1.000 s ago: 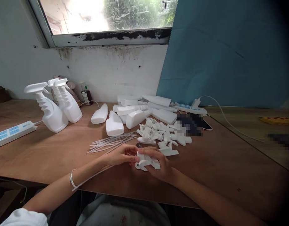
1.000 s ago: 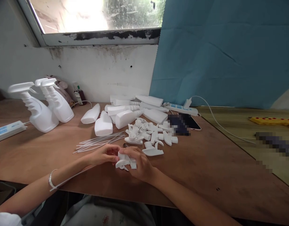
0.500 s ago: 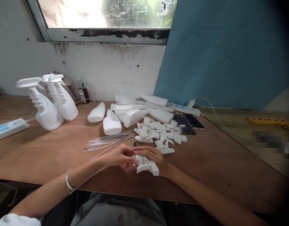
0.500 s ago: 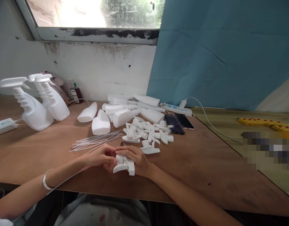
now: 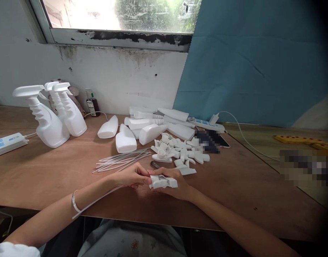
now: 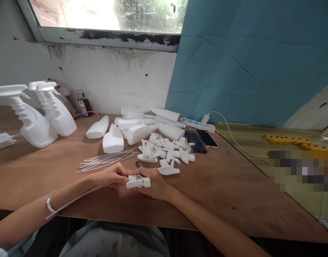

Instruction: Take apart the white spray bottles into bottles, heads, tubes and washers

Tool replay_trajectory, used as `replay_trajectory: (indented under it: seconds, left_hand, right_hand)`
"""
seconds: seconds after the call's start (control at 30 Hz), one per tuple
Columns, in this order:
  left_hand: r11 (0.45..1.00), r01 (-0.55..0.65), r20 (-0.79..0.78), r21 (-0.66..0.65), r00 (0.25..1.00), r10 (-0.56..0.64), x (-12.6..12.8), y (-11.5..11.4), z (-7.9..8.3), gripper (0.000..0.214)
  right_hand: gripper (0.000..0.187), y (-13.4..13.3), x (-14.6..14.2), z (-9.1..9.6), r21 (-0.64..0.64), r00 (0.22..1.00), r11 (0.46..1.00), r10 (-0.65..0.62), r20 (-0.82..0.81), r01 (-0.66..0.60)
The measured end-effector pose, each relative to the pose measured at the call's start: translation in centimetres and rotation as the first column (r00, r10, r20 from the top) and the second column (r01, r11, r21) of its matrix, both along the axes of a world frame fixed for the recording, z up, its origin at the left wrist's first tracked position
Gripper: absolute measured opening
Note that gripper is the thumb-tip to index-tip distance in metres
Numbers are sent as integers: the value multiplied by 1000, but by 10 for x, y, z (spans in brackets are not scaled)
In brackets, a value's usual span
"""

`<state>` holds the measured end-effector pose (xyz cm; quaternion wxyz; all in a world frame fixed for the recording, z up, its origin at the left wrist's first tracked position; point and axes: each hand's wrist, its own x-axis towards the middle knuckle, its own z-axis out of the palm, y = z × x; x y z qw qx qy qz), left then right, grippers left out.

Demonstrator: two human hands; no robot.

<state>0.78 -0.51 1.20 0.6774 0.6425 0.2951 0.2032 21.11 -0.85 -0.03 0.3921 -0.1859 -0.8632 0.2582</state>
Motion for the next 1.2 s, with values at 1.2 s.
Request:
replay_trajectory:
  seconds: [1.2]
  left_hand:
    - [126, 446, -420, 886, 656, 627, 2, 61, 17, 41]
  right_hand:
    - [33, 1, 7, -2, -83, 917, 952, -305, -256, 294]
